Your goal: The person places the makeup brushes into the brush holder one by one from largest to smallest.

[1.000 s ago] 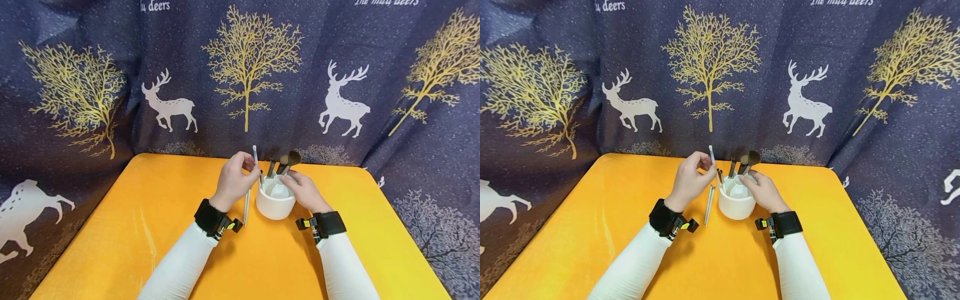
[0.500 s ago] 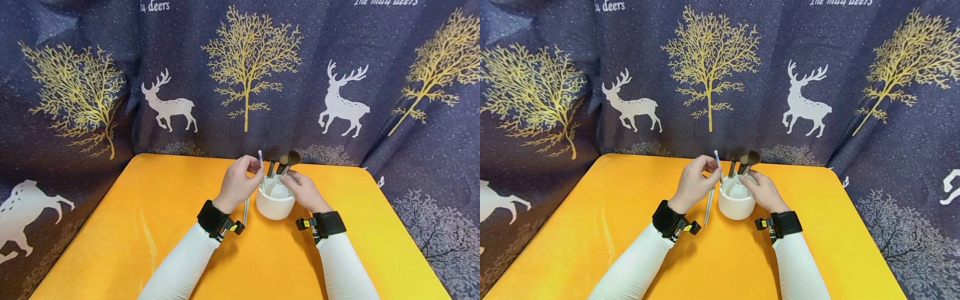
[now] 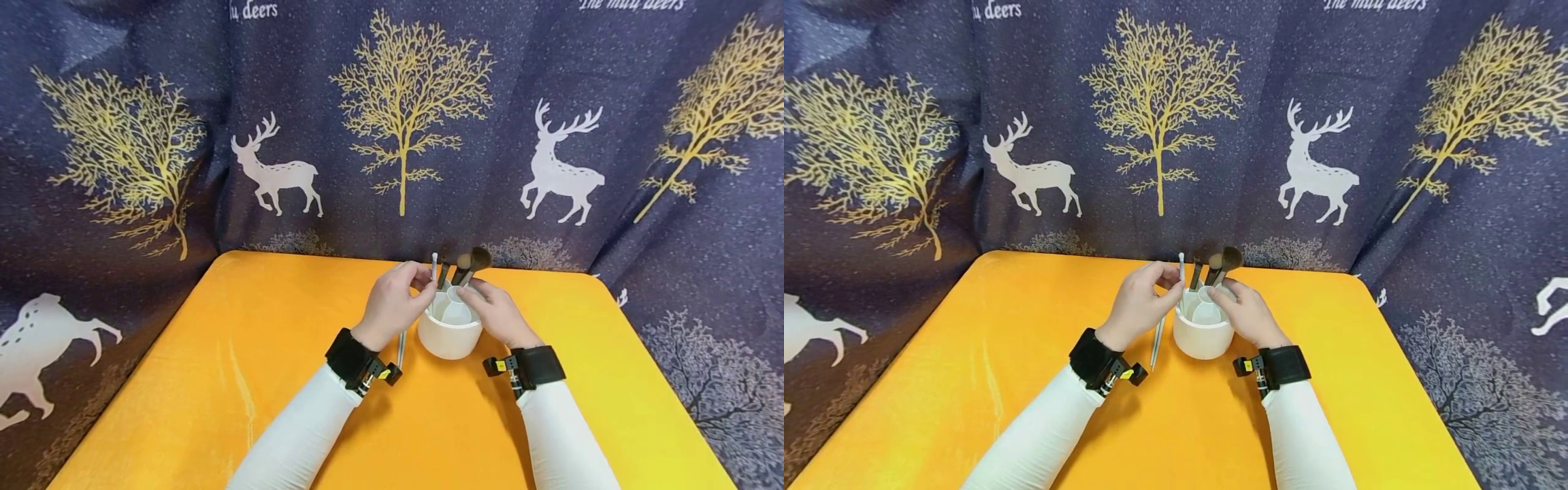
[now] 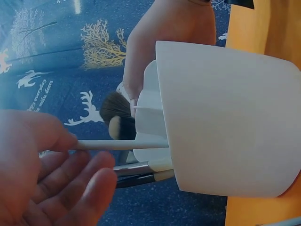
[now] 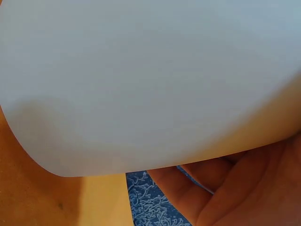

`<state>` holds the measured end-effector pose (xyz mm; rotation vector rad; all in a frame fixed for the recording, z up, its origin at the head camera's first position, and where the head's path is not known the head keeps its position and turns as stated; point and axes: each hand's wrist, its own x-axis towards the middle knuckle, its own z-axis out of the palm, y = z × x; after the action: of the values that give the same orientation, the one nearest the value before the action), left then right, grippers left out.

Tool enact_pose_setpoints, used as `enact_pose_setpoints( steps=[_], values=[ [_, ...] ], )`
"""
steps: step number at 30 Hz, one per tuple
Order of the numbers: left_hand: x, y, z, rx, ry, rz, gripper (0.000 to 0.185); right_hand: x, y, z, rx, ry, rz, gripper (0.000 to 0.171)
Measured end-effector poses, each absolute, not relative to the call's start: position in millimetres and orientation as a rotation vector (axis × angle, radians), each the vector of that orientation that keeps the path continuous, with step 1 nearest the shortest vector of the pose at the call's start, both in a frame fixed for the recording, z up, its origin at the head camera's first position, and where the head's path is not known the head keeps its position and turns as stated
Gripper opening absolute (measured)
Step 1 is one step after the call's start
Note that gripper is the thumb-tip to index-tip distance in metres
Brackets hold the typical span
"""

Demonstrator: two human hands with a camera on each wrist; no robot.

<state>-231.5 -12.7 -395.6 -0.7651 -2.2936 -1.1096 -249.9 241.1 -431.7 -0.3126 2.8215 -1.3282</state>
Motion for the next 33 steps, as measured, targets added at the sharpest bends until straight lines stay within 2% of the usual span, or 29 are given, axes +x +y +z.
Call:
enact_pose_setpoints(
  steps=[7, 16, 33],
  values=[
    [-232, -17, -395, -0.689, -2.314, -1.192, 0.025, -249, 241, -432, -0.297, 2.802, -1.34, 0.084],
    [-239, -26, -394, -0.526, -2.301, -1.235, 0.03, -249, 242, -434, -0.298, 2.803, -1.333, 0.084],
    [-254, -37, -409, -0.312, -2.506, -1.182, 0.027, -250, 242, -435, -0.283, 2.8, -1.331, 0.089]
  ],
)
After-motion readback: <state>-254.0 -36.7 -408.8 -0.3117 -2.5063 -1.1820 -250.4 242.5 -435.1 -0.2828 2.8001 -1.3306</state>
